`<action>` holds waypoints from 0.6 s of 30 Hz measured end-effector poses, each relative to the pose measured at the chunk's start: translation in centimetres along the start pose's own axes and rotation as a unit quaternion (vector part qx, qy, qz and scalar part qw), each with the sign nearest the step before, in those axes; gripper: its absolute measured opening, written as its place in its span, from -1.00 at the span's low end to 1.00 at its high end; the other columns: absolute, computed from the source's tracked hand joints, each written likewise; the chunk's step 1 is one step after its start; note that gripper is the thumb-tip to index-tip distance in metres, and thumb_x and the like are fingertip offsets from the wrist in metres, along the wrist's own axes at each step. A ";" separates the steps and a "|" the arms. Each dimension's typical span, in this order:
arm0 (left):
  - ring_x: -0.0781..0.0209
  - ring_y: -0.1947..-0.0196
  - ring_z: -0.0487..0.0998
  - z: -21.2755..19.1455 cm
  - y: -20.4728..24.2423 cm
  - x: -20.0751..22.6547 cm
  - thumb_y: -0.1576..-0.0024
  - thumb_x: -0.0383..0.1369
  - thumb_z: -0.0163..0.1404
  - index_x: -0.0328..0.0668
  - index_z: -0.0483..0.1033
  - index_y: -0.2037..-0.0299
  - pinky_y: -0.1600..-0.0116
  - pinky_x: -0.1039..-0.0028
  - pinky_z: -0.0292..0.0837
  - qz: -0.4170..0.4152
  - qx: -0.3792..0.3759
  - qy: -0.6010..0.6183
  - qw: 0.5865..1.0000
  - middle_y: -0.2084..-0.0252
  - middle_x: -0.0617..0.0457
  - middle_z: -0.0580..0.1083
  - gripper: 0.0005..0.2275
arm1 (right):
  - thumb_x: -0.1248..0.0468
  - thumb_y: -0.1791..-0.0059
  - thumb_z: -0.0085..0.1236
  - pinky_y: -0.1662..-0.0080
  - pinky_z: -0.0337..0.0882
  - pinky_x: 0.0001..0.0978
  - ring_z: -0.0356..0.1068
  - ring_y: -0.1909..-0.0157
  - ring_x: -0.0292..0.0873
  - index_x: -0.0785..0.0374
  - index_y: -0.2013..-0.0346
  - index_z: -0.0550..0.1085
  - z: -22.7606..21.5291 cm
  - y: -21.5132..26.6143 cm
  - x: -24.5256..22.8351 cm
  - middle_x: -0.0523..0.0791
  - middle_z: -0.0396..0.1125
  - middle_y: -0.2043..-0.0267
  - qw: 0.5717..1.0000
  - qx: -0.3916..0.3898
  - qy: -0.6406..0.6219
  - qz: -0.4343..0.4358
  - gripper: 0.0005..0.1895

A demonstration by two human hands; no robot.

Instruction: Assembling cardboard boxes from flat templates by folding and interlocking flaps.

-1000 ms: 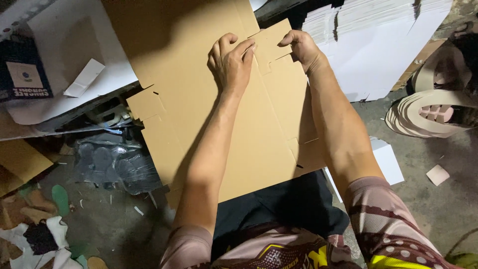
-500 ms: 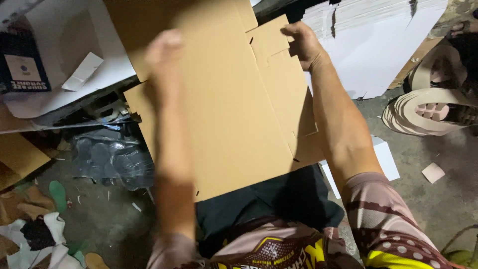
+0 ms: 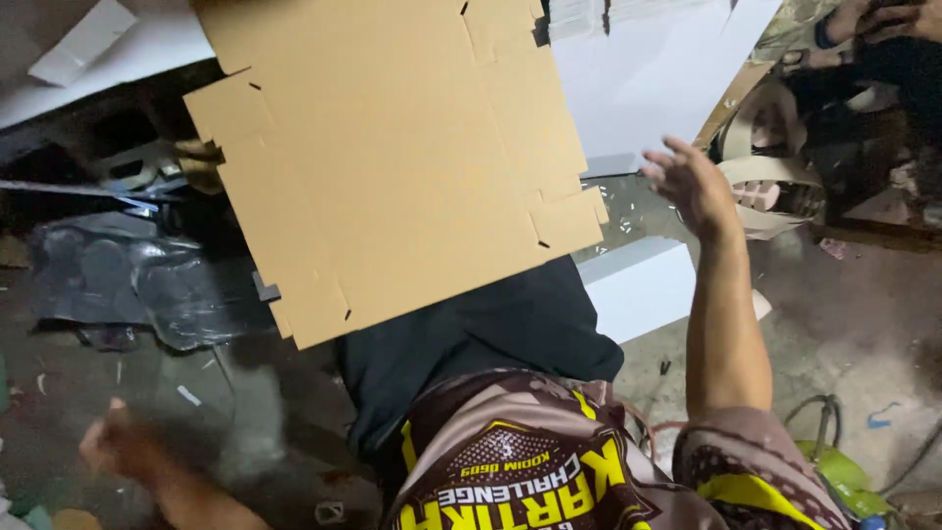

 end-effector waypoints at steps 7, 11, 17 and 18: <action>0.06 0.11 0.63 5.5 10.3 20.4 -0.31 -0.57 0.16 -0.22 0.64 0.11 0.01 0.28 0.53 0.017 -0.120 -0.010 0.993 0.14 -0.06 0.60 -0.94 | 0.33 -0.07 0.00 -0.07 0.37 -0.19 0.45 -0.04 0.00 0.26 -0.10 0.55 -0.4 11.9 -1.1 0.00 0.49 -0.03 0.821 0.255 0.430 -0.275 -0.67; -0.28 -0.32 0.31 10.9 18.8 41.2 0.11 -0.28 0.35 -0.27 0.48 -0.16 -0.40 -0.06 0.08 0.358 -0.314 0.079 0.876 -0.28 -0.20 0.39 -0.41 | 0.33 0.20 0.32 -0.23 0.36 -0.06 0.42 -0.21 0.08 0.22 -0.13 0.52 15.6 17.4 -4.4 0.00 0.44 -0.16 0.697 0.077 0.463 -0.543 -0.43; -0.26 -0.57 -0.19 16.8 26.9 47.3 0.08 -0.05 0.33 -0.48 0.13 -0.44 -0.49 -0.27 -0.47 0.446 -0.522 -0.001 0.726 -0.57 -0.32 -0.03 -0.05 | 0.01 0.09 0.26 -0.44 -0.10 0.22 -0.05 -0.56 0.11 0.17 -0.47 0.16 29.1 18.3 -1.0 -0.01 0.04 -0.54 0.590 -0.141 0.638 -0.474 -0.11; -0.26 -0.58 -0.18 17.6 27.6 47.4 0.09 -0.07 0.33 -0.52 0.13 -0.43 -0.51 -0.26 -0.47 0.475 -0.510 -0.022 0.717 -0.56 -0.36 -0.03 -0.04 | 0.05 0.11 0.23 -0.48 -0.21 0.25 -0.19 -0.61 0.11 0.18 -0.54 0.05 29.9 17.1 0.5 -0.01 -0.08 -0.60 0.574 -0.178 0.671 -0.433 -0.02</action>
Point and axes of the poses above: each hand's wrist, its own y-axis away from the middle knuckle, its own z-axis out of the palm, x = y × z, the point moved 10 cm from there along -y, towards the middle knuckle
